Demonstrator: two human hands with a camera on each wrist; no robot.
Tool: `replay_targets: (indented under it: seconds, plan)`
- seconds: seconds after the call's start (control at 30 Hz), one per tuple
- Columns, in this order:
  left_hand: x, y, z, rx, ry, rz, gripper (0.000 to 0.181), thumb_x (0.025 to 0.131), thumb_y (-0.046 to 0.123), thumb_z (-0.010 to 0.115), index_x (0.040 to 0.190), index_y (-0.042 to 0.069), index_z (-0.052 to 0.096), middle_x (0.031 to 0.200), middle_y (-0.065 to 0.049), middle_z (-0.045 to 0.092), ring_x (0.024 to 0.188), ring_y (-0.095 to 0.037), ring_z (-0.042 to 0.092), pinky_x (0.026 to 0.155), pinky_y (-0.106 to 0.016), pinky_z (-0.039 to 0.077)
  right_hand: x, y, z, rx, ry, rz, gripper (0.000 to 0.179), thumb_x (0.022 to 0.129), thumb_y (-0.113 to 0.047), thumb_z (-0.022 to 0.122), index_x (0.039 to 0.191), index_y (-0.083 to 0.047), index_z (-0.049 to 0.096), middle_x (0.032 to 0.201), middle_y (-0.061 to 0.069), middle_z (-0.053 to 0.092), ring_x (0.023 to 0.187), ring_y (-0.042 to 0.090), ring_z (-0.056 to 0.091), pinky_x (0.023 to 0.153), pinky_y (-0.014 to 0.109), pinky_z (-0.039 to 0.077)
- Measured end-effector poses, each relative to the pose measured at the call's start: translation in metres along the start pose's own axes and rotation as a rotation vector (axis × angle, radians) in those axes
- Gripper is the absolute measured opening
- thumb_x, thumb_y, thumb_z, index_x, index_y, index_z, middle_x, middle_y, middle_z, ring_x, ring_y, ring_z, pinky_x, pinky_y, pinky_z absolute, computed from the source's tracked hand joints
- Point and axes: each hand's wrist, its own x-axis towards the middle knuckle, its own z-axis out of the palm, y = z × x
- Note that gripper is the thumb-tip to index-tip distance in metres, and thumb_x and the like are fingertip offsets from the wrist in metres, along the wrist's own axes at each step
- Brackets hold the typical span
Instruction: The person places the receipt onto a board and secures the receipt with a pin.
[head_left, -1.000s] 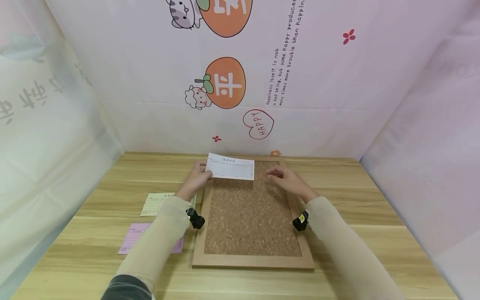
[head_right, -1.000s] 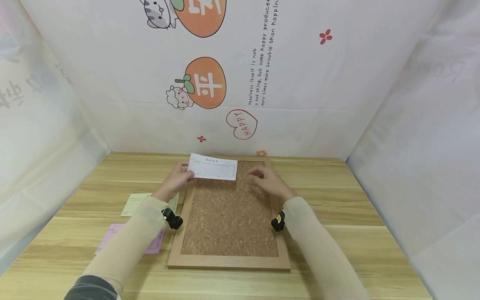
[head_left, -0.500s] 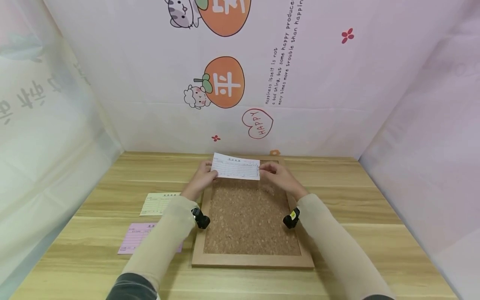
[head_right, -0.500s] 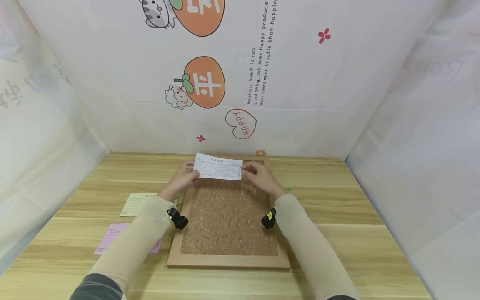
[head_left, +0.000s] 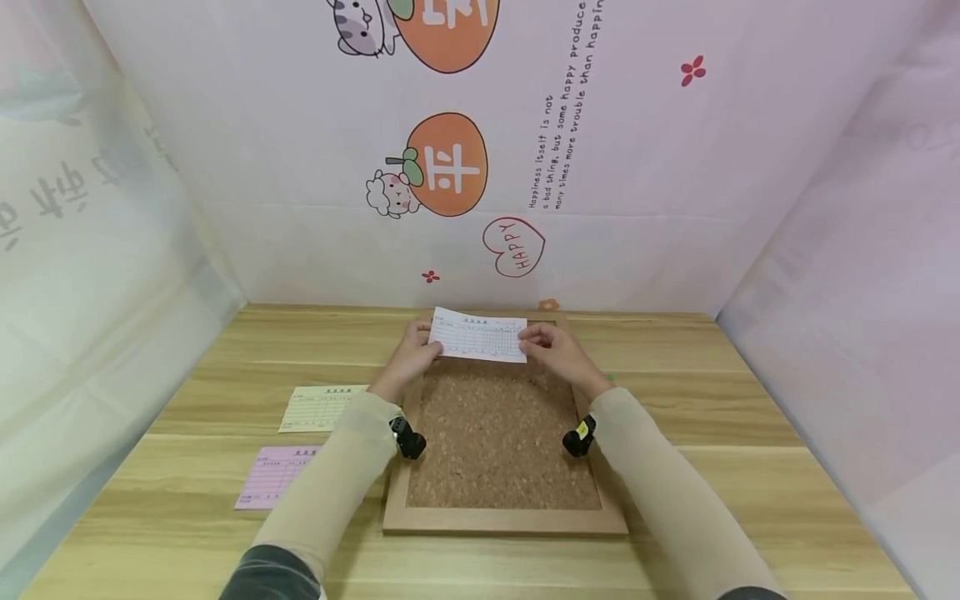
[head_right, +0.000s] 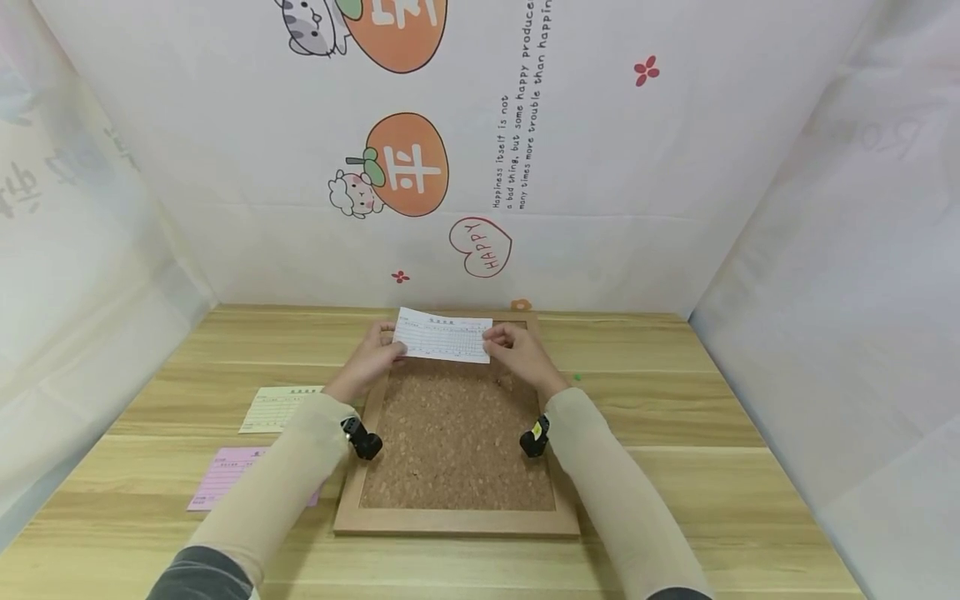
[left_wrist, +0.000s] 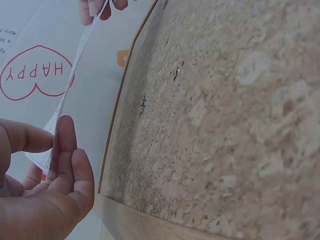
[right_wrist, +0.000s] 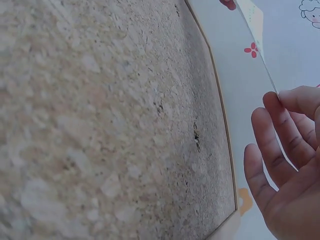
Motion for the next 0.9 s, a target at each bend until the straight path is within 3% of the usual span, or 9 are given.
replay_targets:
  seconds: [0.17, 0.27, 0.4, 0.5, 0.9]
  plan:
    - [0.000, 0.000, -0.001, 0.044, 0.020, 0.012, 0.054, 0.095, 0.002, 0.050, 0.144, -0.002, 0.029, 0.125, -0.028, 0.055, 0.105, -0.032, 0.059, 0.094, -0.046, 0.048, -0.001, 0.002, -0.003, -0.024, 0.013, -0.008, 0.029, 0.102, -0.020, 0.061, 0.124, 0.000, 0.062, 0.107, 0.015, 0.064, 0.097, 0.033, 0.060, 0.086, 0.052, 0.049]
    - [-0.001, 0.000, -0.002, 0.112, 0.037, 0.017, 0.053, 0.096, 0.006, 0.053, 0.144, 0.001, 0.033, 0.122, -0.026, 0.057, 0.106, -0.034, 0.060, 0.090, -0.043, 0.049, -0.001, 0.003, -0.006, -0.049, 0.016, -0.004, 0.027, 0.102, -0.020, 0.060, 0.123, -0.002, 0.063, 0.106, 0.013, 0.064, 0.095, 0.028, 0.060, 0.084, 0.045, 0.050]
    - [-0.002, 0.001, -0.004, 0.204, 0.045, 0.048, 0.038, 0.095, 0.011, 0.058, 0.131, 0.005, 0.046, 0.116, -0.021, 0.061, 0.103, -0.033, 0.061, 0.084, -0.040, 0.049, -0.001, 0.005, -0.009, -0.076, 0.011, -0.002, 0.027, 0.103, -0.020, 0.060, 0.123, -0.003, 0.063, 0.106, 0.012, 0.065, 0.097, 0.027, 0.060, 0.084, 0.042, 0.050]
    - [-0.001, -0.001, -0.006, 0.255, 0.038, 0.077, 0.027, 0.095, 0.013, 0.062, 0.121, 0.007, 0.054, 0.111, -0.017, 0.062, 0.100, -0.029, 0.059, 0.081, -0.039, 0.049, -0.001, 0.007, -0.012, -0.076, 0.002, -0.006, 0.028, 0.103, -0.020, 0.059, 0.124, -0.001, 0.062, 0.108, 0.015, 0.065, 0.100, 0.033, 0.060, 0.087, 0.047, 0.050]
    - [0.001, -0.001, -0.006, 0.303, -0.024, 0.094, 0.021, 0.093, 0.015, 0.071, 0.110, 0.007, 0.063, 0.106, -0.012, 0.063, 0.099, -0.027, 0.059, 0.083, -0.039, 0.049, 0.000, 0.009, -0.021, -0.104, -0.001, 0.033, 0.028, 0.101, -0.020, 0.062, 0.122, -0.001, 0.063, 0.109, 0.014, 0.065, 0.097, 0.026, 0.061, 0.087, 0.049, 0.051]
